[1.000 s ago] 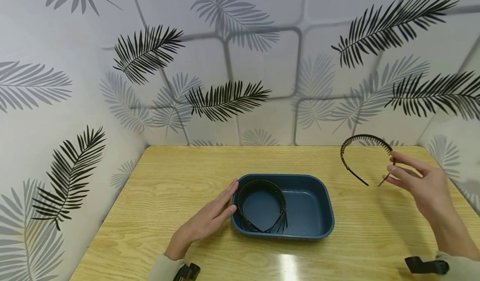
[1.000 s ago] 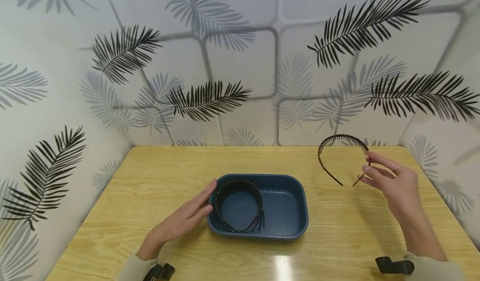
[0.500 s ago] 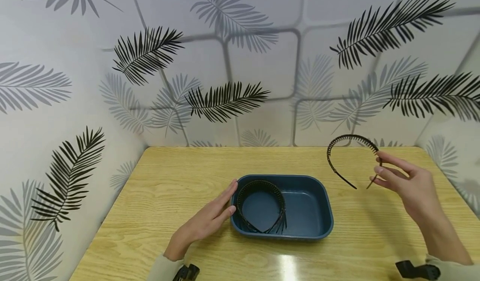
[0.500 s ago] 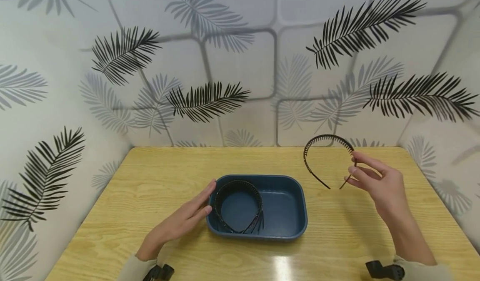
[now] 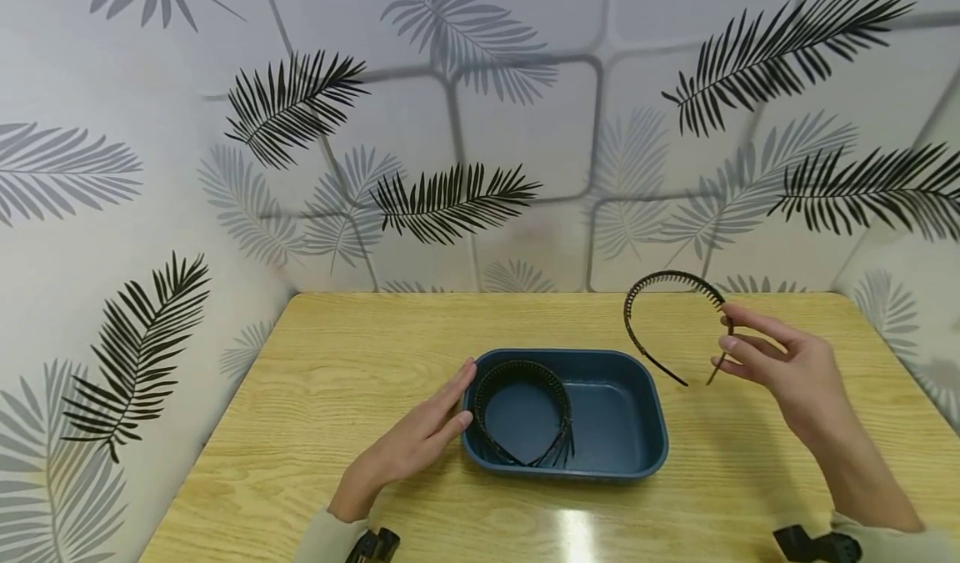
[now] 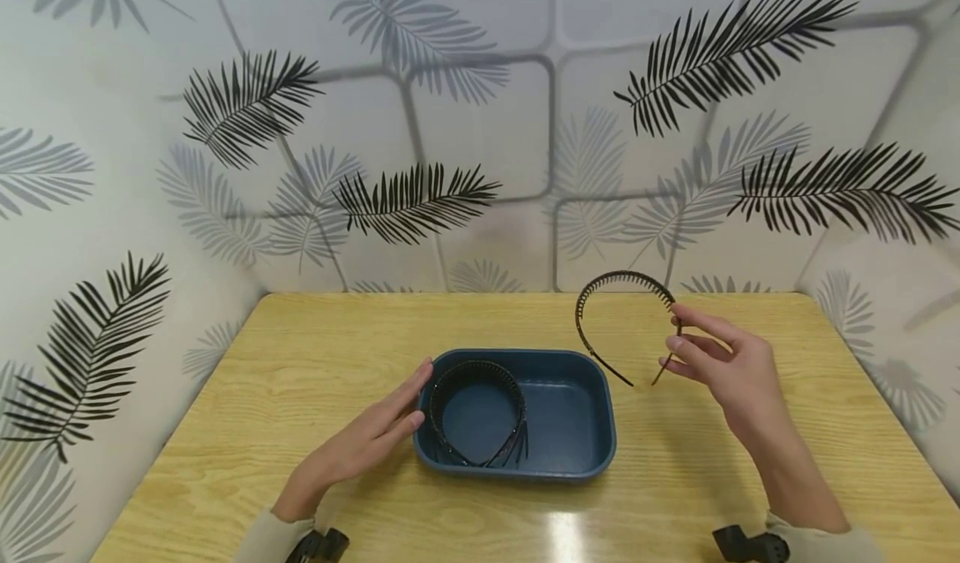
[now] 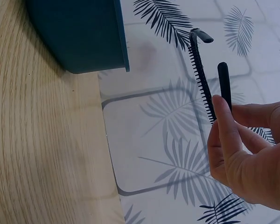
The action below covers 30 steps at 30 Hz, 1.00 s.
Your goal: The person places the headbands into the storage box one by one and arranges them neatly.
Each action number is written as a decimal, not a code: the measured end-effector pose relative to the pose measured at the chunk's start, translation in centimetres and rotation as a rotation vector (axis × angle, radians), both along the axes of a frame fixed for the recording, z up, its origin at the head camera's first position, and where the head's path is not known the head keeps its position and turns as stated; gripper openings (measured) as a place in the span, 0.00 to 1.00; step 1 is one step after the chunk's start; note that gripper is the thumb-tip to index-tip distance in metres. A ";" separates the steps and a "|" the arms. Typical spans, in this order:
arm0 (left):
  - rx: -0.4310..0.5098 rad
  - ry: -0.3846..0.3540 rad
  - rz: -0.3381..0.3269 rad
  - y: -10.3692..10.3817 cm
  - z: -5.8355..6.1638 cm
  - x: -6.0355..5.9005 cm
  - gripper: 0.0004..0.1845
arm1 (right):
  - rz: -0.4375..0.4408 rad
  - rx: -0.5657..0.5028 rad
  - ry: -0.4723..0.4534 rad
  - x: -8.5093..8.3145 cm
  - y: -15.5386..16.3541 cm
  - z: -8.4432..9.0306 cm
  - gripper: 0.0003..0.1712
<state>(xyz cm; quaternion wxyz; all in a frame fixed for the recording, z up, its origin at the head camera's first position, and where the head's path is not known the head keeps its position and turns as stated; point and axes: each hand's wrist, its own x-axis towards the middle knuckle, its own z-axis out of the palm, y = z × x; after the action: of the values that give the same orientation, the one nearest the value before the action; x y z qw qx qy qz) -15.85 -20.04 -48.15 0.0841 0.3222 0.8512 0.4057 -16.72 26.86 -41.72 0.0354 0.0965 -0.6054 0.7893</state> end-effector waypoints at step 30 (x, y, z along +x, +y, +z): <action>-0.001 -0.024 0.004 0.0 0.4 0.0 0.35 | 0.082 0.130 0.032 0.6 -5.7 1.7 0.29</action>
<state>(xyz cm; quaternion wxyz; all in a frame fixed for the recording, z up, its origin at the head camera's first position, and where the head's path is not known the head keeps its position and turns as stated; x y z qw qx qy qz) -15.82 -20.09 -47.79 0.0937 0.3155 0.8509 0.4095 -16.10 21.14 -40.01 0.0063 0.1360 -0.6501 0.7476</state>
